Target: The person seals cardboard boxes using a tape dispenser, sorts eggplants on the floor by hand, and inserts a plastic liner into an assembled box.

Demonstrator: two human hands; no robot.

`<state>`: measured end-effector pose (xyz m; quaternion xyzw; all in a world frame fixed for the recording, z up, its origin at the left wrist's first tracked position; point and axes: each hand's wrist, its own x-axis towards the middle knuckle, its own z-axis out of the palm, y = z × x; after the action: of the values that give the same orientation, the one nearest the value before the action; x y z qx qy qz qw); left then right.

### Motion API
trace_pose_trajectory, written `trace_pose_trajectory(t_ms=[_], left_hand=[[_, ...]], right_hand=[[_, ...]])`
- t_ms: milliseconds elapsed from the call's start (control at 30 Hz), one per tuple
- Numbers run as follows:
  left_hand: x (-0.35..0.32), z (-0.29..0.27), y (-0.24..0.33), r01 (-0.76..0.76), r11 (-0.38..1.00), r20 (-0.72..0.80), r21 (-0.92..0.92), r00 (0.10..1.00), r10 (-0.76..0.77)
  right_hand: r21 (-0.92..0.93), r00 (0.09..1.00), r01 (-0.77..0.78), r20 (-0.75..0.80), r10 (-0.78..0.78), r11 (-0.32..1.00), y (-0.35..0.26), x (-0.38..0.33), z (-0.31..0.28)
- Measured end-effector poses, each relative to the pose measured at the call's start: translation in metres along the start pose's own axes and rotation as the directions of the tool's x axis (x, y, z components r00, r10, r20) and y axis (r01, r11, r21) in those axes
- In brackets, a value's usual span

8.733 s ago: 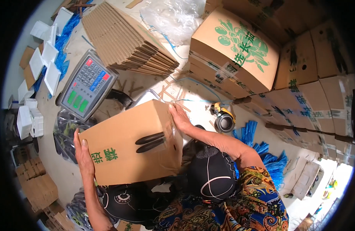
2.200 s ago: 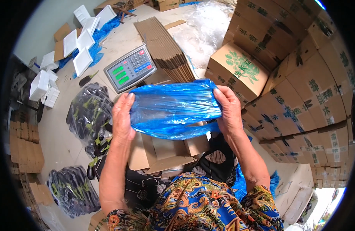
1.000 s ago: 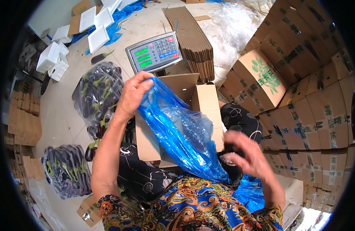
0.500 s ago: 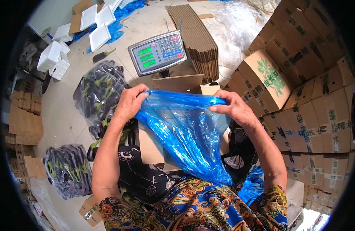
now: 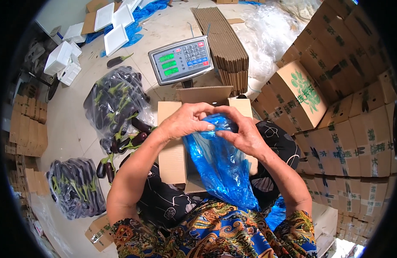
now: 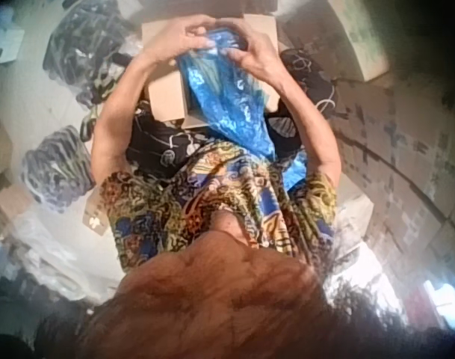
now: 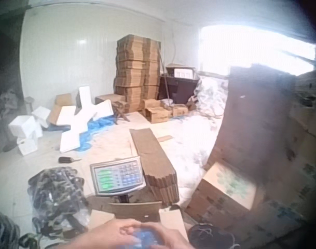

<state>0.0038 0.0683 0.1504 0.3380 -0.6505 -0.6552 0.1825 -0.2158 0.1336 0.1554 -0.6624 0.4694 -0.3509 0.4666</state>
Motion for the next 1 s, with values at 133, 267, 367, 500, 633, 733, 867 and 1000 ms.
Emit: trace_pose_trajectory(t_ms=[133, 267, 367, 500, 633, 733, 867, 1000], left_hand=[[-0.015, -0.017, 0.004, 0.032, 0.997, -0.101, -0.072, 0.994, -0.039], [-0.019, -0.028, 0.001, -0.166, 0.947, -0.327, -0.274, 0.942, 0.071], [-0.020, -0.039, -0.004, -0.257, 0.922, -0.416, -0.290, 0.901, 0.120], [-0.024, -0.055, -0.027, -0.298, 0.914, -0.543, -0.275, 0.833, 0.108], [-0.016, -0.050, -0.018, -0.410, 0.870, -0.646, -0.273, 0.748, 0.150], [-0.014, -0.044, -0.007, -0.431, 0.870, -0.589, -0.240, 0.777, 0.223], [-0.007, -0.032, -0.007, -0.444, 0.881, -0.527, -0.160, 0.793, 0.305], [0.002, -0.020, -0.007, -0.422, 0.904, -0.626, -0.072, 0.724, 0.288]], right_hand=[[-0.111, 1.000, -0.012, 0.003, 0.012, 0.994, -0.001, -0.011, -0.009], [-0.242, 0.998, -0.058, 0.003, 0.061, 0.969, 0.012, -0.025, -0.013], [-0.187, 0.990, -0.137, -0.010, 0.138, 0.973, 0.027, -0.038, -0.005], [-0.271, 0.986, -0.148, 0.031, 0.162, 0.951, 0.018, -0.053, 0.004], [-0.395, 0.955, -0.043, 0.253, 0.153, 0.918, 0.002, -0.064, -0.011], [-0.239, 0.943, -0.104, 0.285, 0.172, 0.965, -0.010, -0.047, -0.027], [0.101, 0.977, -0.147, 0.169, 0.129, 0.984, -0.012, -0.001, -0.015], [0.135, 0.952, -0.303, 0.095, 0.292, 0.944, -0.006, 0.031, 0.011]])
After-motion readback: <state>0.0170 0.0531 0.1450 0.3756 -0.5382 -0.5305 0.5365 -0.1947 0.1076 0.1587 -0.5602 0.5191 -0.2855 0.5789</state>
